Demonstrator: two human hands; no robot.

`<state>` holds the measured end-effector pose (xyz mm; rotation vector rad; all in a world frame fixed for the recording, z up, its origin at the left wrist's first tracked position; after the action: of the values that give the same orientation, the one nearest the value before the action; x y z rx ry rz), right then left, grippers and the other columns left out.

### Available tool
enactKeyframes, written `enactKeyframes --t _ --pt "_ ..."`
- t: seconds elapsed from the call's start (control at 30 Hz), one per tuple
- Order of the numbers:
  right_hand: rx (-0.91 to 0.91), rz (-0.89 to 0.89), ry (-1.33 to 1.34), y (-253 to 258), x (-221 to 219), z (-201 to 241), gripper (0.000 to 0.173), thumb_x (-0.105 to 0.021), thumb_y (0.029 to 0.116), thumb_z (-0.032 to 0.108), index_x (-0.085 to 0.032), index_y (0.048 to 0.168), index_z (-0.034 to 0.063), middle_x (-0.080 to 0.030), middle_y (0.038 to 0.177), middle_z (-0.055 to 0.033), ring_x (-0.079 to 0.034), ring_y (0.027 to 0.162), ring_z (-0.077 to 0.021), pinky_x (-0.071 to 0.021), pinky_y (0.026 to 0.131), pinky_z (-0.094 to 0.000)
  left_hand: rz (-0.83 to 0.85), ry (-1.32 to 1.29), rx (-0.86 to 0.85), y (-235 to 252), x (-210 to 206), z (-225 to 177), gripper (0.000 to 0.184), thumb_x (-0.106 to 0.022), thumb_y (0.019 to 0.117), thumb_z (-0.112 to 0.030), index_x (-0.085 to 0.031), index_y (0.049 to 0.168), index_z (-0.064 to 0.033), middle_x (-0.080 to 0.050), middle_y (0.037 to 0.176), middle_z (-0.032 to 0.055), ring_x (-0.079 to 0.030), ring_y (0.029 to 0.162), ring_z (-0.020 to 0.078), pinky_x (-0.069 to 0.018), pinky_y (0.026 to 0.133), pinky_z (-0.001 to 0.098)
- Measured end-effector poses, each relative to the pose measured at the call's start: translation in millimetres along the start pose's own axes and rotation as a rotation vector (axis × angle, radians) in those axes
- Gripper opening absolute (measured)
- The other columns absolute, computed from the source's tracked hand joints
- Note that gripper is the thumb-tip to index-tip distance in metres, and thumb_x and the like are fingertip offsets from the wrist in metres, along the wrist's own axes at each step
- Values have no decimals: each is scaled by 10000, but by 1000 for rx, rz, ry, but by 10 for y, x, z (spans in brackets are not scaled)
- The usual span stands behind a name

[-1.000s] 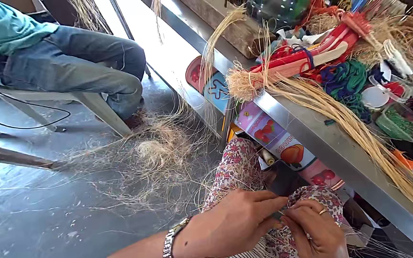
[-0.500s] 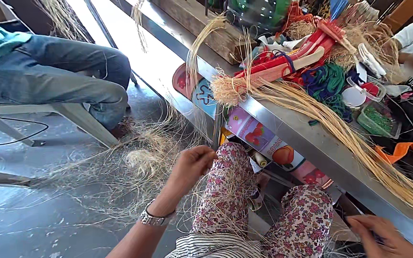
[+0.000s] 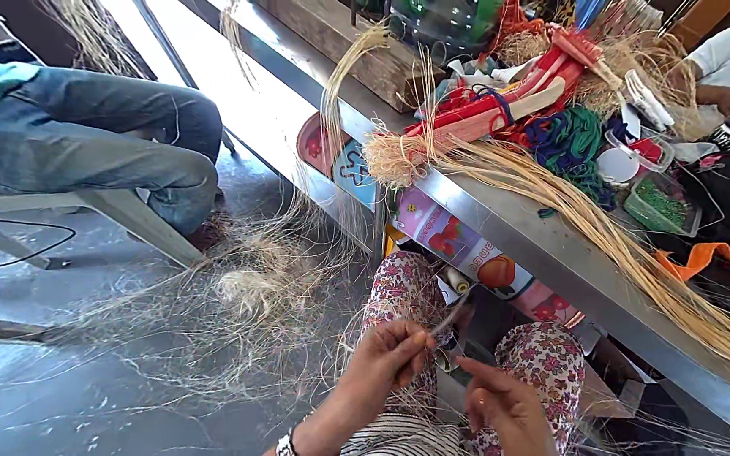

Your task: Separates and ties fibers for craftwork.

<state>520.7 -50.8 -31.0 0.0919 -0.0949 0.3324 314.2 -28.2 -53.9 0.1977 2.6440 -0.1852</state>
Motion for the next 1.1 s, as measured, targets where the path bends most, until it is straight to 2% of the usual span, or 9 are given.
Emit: enactKeyframes --t 0.1,0.2,0.3,0.5,0.67,0.93,1.03,1.07,1.1 --pt "-81 30 222 102 -120 -46 311 -565 1015 101 -657 1286 -21 -685 819 80 -565 614 53 -497 561 -135 137 154 -99 -95 -88 115 145 -593 1014 -142 -723 952 -160 -659 708 -131 -550 556 -73 -452 507 99" --pt "-121 -61 402 161 -87 -40 232 -602 999 98 -750 1161 24 -704 762 64 -562 573 52 -480 533 -127 231 274 -115 -138 -82 190 142 -595 1005 -125 -727 953 -115 -648 700 -140 -546 576 -90 -446 530 88" --pt "-71 -182 397 178 2 -41 171 -626 989 100 -788 1016 51 -700 718 51 -583 572 41 -503 550 -133 285 370 -68 -151 2 246 144 -595 995 -109 -723 938 -75 -637 692 -131 -531 581 -101 -428 536 78" --pt "-55 -241 365 168 95 -60 186 -610 989 62 -795 988 38 -708 709 35 -602 578 27 -522 573 -136 446 616 -11 -163 220 282 195 -612 993 -160 -721 902 -26 -614 650 -83 -487 554 -101 -388 529 84" --pt "-46 -283 362 169 133 -39 212 -586 999 61 -796 980 36 -714 705 27 -607 569 23 -526 566 -140 548 771 17 -145 291 254 206 -613 988 -156 -720 885 -15 -631 658 -29 -517 564 -51 -415 549 133" --pt "-18 -350 326 173 238 -31 237 -559 1008 49 -793 969 37 -704 686 41 -608 564 19 -528 561 -144 746 966 141 -128 418 186 189 -616 985 -99 -728 872 1 -639 650 61 -577 567 125 -478 578 331" --pt "-25 -334 299 160 228 -41 242 -560 1002 36 -795 948 38 -701 675 39 -601 557 23 -522 556 -140 725 1053 6 -137 444 99 156 -660 968 -126 -781 931 -34 -712 745 94 -642 621 213 -519 619 443" --pt "-32 -326 285 153 212 -40 241 -561 999 31 -796 942 38 -702 676 41 -597 554 27 -519 553 -137 677 1076 -107 -143 428 27 152 -663 958 -138 -791 971 -58 -728 793 90 -656 627 212 -542 612 438" --pt "-39 -315 260 144 193 -35 240 -562 995 24 -795 936 40 -704 682 46 -593 554 34 -517 553 -133 609 1101 -246 -145 395 -61 171 -653 949 -175 -798 984 -90 -743 838 58 -668 633 163 -563 601 375"
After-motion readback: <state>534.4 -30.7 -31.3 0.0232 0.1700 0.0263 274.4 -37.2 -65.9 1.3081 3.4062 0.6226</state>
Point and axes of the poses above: each hand's wrist, its own y-axis towards the middle knuckle, its own x-axis out of the back of the hand, z = x × y, the point moved 2 cm from there along y, towards the middle knuckle
